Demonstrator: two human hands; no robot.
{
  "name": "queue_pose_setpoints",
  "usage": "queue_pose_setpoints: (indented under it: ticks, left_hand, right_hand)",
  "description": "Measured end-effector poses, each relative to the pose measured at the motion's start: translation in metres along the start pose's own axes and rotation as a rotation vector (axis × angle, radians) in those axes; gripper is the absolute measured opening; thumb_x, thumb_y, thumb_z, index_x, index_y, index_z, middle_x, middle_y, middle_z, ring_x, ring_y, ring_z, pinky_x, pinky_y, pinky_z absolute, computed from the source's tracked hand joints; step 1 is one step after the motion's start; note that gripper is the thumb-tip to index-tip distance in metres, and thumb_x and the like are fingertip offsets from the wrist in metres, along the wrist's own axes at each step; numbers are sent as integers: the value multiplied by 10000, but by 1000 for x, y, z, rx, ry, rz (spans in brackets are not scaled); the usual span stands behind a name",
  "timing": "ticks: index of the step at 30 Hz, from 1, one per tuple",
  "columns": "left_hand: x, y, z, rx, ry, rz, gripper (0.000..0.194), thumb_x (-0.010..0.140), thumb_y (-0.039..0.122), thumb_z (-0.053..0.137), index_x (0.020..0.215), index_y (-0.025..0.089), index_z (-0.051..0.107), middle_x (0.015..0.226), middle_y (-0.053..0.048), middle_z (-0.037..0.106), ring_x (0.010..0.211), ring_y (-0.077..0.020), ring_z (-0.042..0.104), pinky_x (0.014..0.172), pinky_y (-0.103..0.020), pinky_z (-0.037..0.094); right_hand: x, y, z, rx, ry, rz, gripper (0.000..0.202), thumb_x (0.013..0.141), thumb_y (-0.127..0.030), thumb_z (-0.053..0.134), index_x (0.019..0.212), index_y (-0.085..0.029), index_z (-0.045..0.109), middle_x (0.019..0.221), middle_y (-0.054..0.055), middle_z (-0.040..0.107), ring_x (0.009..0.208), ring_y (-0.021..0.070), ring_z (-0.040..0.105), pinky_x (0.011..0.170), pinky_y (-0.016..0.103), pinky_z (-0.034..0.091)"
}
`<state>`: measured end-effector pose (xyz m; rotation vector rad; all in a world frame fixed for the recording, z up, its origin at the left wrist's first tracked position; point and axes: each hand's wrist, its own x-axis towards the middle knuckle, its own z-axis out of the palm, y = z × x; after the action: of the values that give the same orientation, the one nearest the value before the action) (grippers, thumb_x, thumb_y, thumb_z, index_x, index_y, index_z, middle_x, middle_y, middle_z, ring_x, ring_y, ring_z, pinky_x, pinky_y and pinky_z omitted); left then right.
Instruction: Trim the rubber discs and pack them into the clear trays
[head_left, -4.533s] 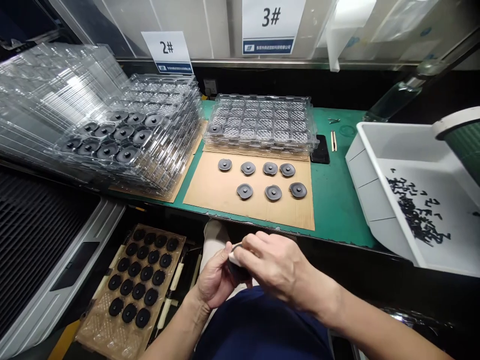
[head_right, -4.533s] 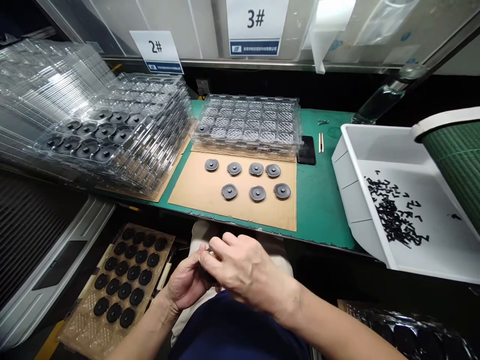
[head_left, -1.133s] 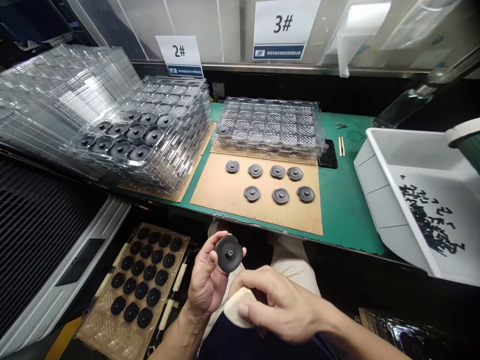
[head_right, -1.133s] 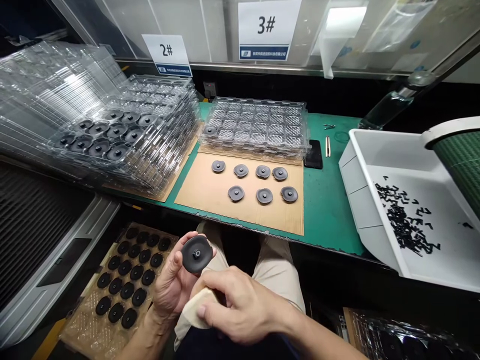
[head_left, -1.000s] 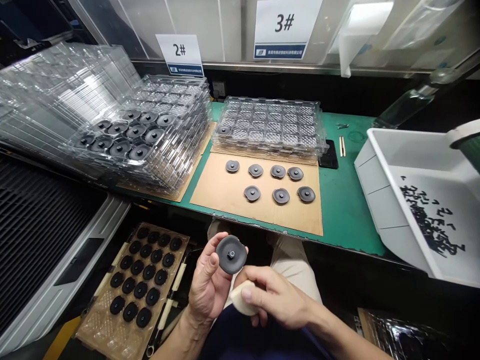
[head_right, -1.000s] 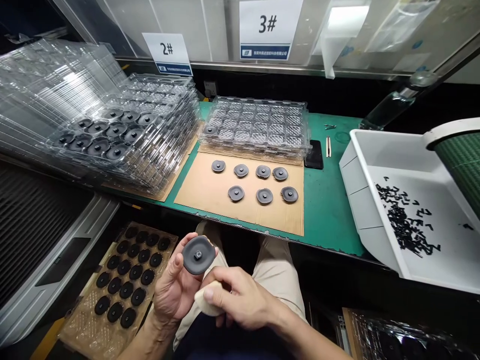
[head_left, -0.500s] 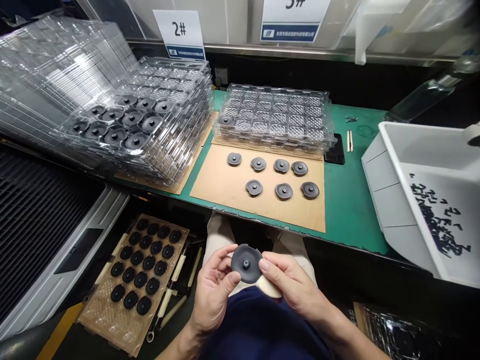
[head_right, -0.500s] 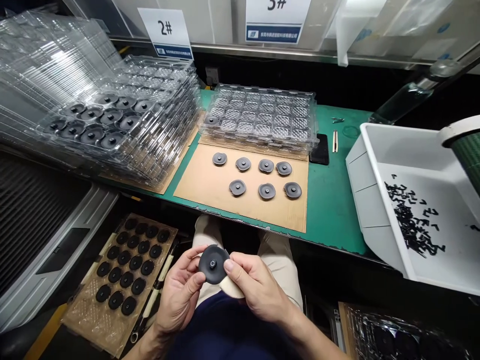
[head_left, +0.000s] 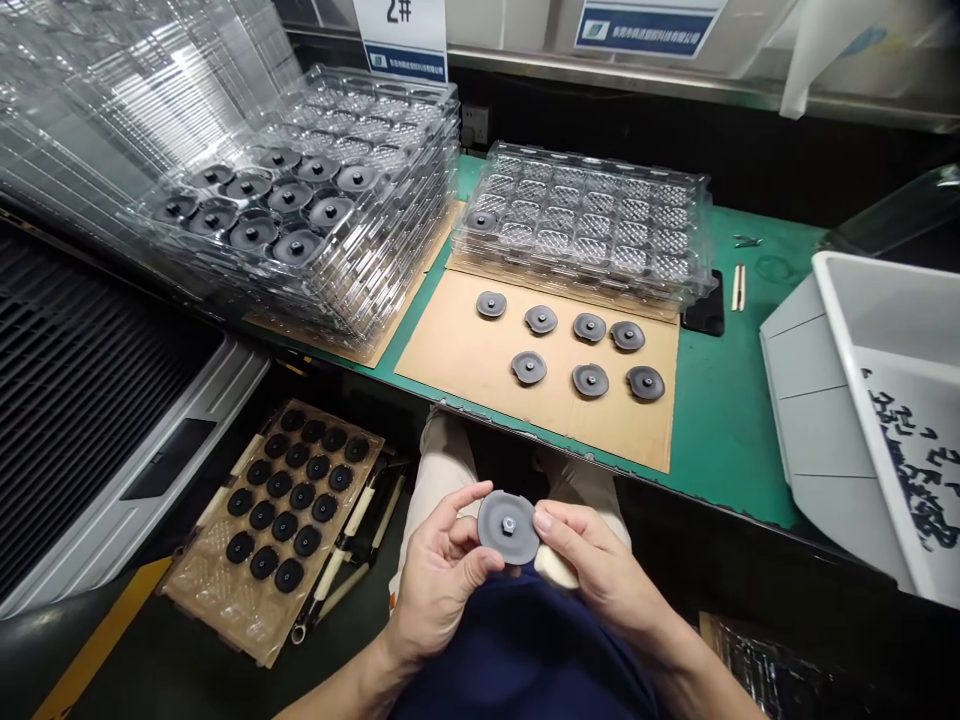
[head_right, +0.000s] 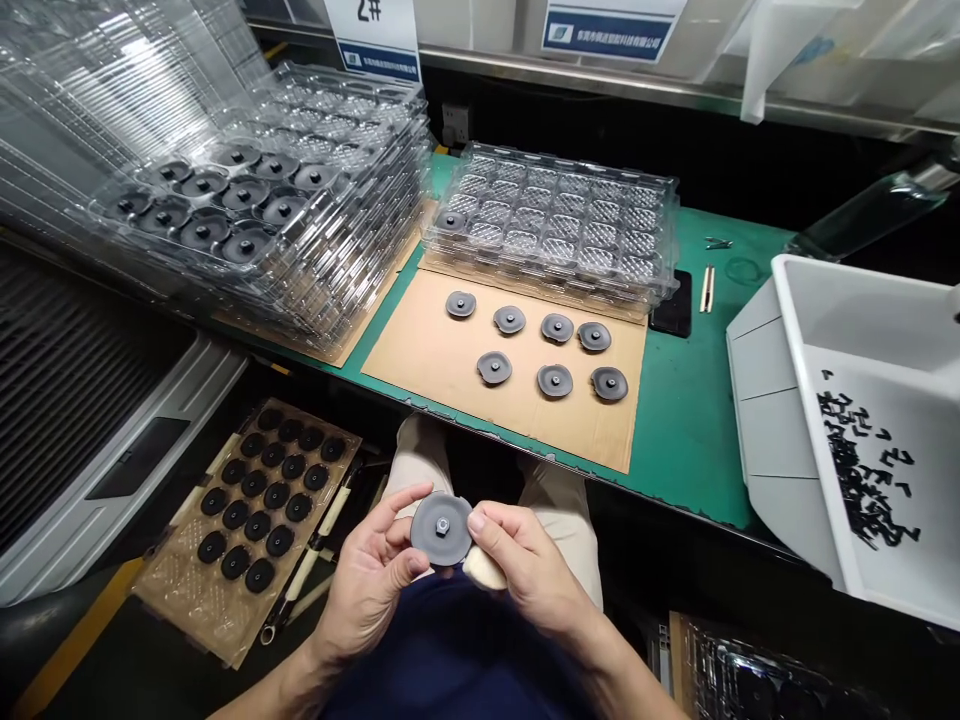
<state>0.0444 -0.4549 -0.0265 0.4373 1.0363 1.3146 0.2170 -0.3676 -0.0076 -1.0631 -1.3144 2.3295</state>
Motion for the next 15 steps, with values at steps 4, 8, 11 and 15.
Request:
queue_pose_setpoints:
  ticks: [4,8,11,15]
  left_hand:
    - [-3,-1,-4,11,3,0,486,952,392,677,1377,177,586,808,-61,750,715,-196,707,748,-328,572]
    - [1,0,-4,64,36,-56,416,964,393,643,1313,166,648,889,-83,756,753,-192,688,759,-319,562]
    - [10,-2,-4,178,107,-69,314,942,410,671,1124,164,743,950,-77,752,830,-184,669,775,-278,537]
    - [20,-4,-4,248,175,-54,276,879,420,751,968,160,774,846,-48,733,764,-153,630,706,-241,511]
  right_hand:
    - [1,1,1,-35,-7,-28,542,1017,-636,502,788,-163,636,705,5,579,567,105,345,529,259,235]
    - [0,3,2,-230,81,-75,512,1035,-611,466,749,-191,523,664,-38,412,601,119,319,552,265,251]
    - [-1,6,5,-445,135,-222,486,1060,-525,434,690,-218,360,651,-50,333,593,119,306,560,269,253]
    - [-1,10,9,-592,156,-361,438,1067,-407,428,690,-219,310,639,-52,344,573,110,322,563,270,253]
